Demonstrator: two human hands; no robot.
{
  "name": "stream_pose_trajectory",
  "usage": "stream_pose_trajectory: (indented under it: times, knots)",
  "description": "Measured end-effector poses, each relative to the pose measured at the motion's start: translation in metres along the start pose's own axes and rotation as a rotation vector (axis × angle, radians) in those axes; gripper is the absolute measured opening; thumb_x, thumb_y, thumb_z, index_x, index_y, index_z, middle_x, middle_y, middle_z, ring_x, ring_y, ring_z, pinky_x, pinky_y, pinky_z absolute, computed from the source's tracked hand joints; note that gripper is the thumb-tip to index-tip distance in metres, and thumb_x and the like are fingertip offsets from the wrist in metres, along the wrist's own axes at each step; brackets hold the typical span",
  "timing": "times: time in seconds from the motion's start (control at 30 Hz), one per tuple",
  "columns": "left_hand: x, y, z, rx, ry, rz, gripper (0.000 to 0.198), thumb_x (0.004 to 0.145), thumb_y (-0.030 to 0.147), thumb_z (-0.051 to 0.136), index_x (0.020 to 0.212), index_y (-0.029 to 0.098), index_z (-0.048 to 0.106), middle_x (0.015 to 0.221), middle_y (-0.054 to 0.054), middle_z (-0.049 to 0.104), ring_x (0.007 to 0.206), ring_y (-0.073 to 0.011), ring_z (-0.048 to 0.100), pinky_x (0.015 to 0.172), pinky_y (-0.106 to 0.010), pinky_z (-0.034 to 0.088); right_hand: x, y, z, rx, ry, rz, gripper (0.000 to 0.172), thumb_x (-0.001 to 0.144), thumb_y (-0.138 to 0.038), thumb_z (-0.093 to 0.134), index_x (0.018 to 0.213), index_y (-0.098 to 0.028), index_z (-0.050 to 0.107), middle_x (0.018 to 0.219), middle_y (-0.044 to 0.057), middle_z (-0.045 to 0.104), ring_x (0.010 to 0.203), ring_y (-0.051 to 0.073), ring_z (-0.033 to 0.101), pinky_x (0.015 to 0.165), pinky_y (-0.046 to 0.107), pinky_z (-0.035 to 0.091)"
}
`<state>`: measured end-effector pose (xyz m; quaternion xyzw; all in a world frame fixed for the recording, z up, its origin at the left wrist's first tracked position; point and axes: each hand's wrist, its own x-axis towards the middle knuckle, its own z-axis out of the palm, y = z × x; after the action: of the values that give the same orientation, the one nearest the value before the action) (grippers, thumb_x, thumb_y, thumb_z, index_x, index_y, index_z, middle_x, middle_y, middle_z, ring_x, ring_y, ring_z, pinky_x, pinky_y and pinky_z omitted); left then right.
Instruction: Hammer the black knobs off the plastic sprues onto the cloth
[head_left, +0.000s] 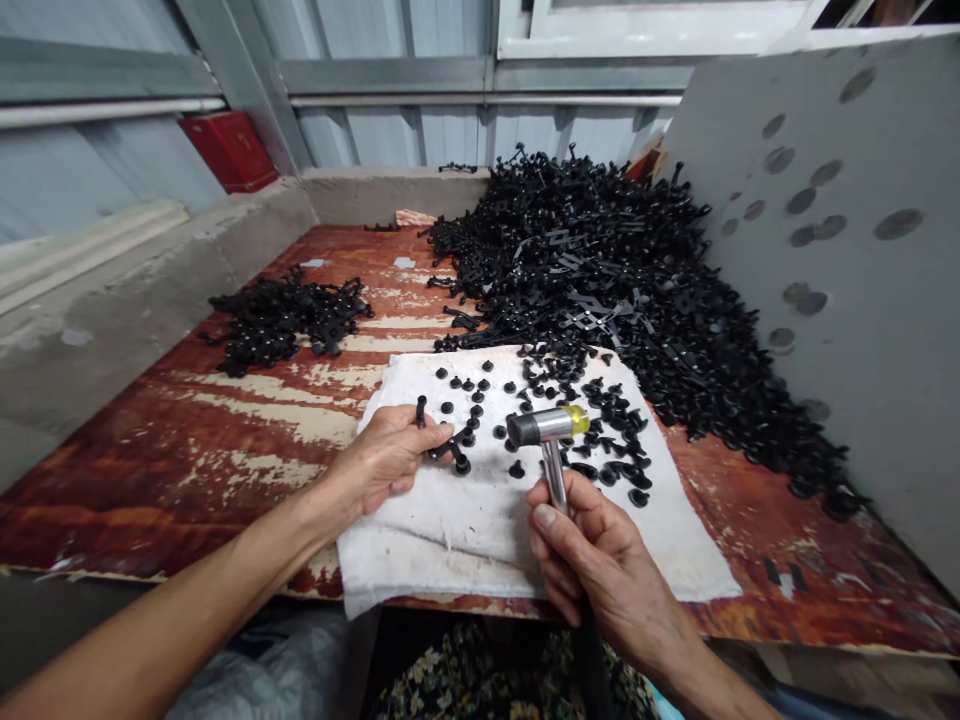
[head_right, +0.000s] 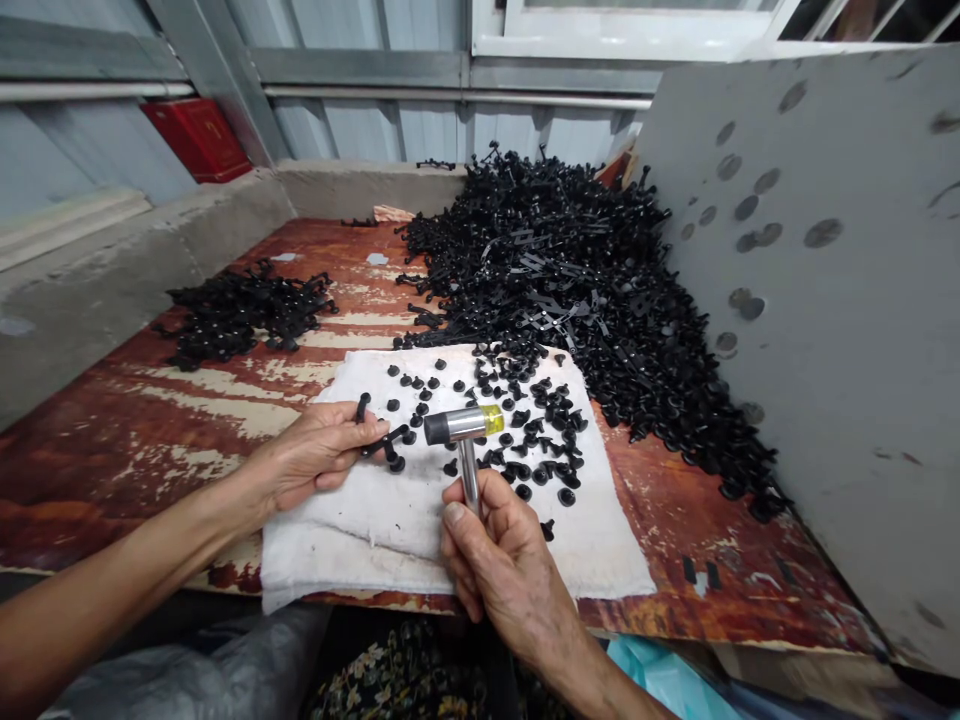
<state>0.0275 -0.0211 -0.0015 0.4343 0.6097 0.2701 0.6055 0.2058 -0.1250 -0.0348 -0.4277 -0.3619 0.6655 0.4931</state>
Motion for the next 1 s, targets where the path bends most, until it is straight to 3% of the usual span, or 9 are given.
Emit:
stream_pose_trajectory:
  times: [0.6,0.67,0.73,0.8,0.83,0.9,1.0]
  knots:
    - [-0.002,0.006,0.007,0.068,0.082,0.041,0.021,0.079,0.015,0.062,0.068,0.019,0.044,0.048,0.001,0.06,0.027,-0.0009,0.022,0.03,-0.014,0.012,0.001,0.0,-0.001,-0.035,0.016,-0.004,0.033,0.084,-0.05,0.063,0.094,-0.02,0.053,0.054,-0.011,0.041,0.037,0.004,0.028,0.032,0.013,0.027]
    - [-0.001,0.009,0.006,0.097,0.094,0.019,0.021,0.078,0.014,0.064,0.067,0.019,0.046,0.048,0.001,0.06,0.026,-0.0008,0.023,0.03,-0.014,0.012,-0.001,-0.002,-0.003,-0.105,0.01,-0.004,0.033,0.087,-0.05,0.058,0.1,-0.02,0.055,0.059,-0.008,0.045,0.039,0.005,0.031,0.032,0.015,0.029]
    - [-0.001,0.013,0.005,0.134,0.104,-0.006,0.022,0.076,0.014,0.065,0.066,0.018,0.047,0.047,0.001,0.061,0.026,-0.0008,0.023,0.03,-0.015,0.012,-0.003,-0.006,-0.007,-0.298,0.005,-0.03,0.029,0.093,-0.045,0.051,0.107,-0.02,0.057,0.068,-0.003,0.053,0.045,0.008,0.042,0.038,0.019,0.039]
    - [-0.001,0.017,0.004,0.174,0.099,-0.018,0.022,0.076,0.014,0.065,0.065,0.018,0.047,0.047,0.0,0.062,0.025,-0.001,0.023,0.03,-0.015,0.013,-0.003,-0.012,-0.011,-0.586,0.011,-0.156,0.03,0.096,-0.035,0.047,0.12,-0.021,0.056,0.088,0.005,0.063,0.068,0.015,0.061,0.059,0.028,0.055]
    - [-0.001,0.018,0.004,0.192,0.092,-0.026,0.022,0.076,0.014,0.066,0.065,0.018,0.047,0.047,0.0,0.062,0.024,-0.0012,0.024,0.03,-0.015,0.013,-0.002,-0.015,-0.013,-0.728,0.003,-0.261,0.034,0.096,-0.029,0.045,0.129,-0.022,0.053,0.103,0.008,0.065,0.087,0.02,0.065,0.074,0.034,0.057]
    - [-0.001,0.021,0.003,0.2,0.076,-0.041,0.022,0.075,0.015,0.067,0.063,0.018,0.048,0.046,0.0,0.062,0.024,-0.0015,0.026,0.03,-0.015,0.012,0.002,-0.021,-0.015,-0.942,-0.044,-0.507,0.051,0.095,-0.016,0.042,0.145,-0.024,0.038,0.132,0.012,0.058,0.118,0.025,0.057,0.097,0.042,0.049]
    - [0.002,0.019,0.001,0.166,0.063,-0.052,0.023,0.071,0.017,0.072,0.063,0.017,0.05,0.044,0.001,0.06,0.024,-0.0023,0.03,0.03,-0.014,0.011,0.01,-0.025,-0.015,-1.114,-0.079,-0.755,0.069,0.09,-0.003,0.037,0.153,-0.027,0.021,0.135,0.013,0.055,0.117,0.025,0.057,0.096,0.042,0.051]
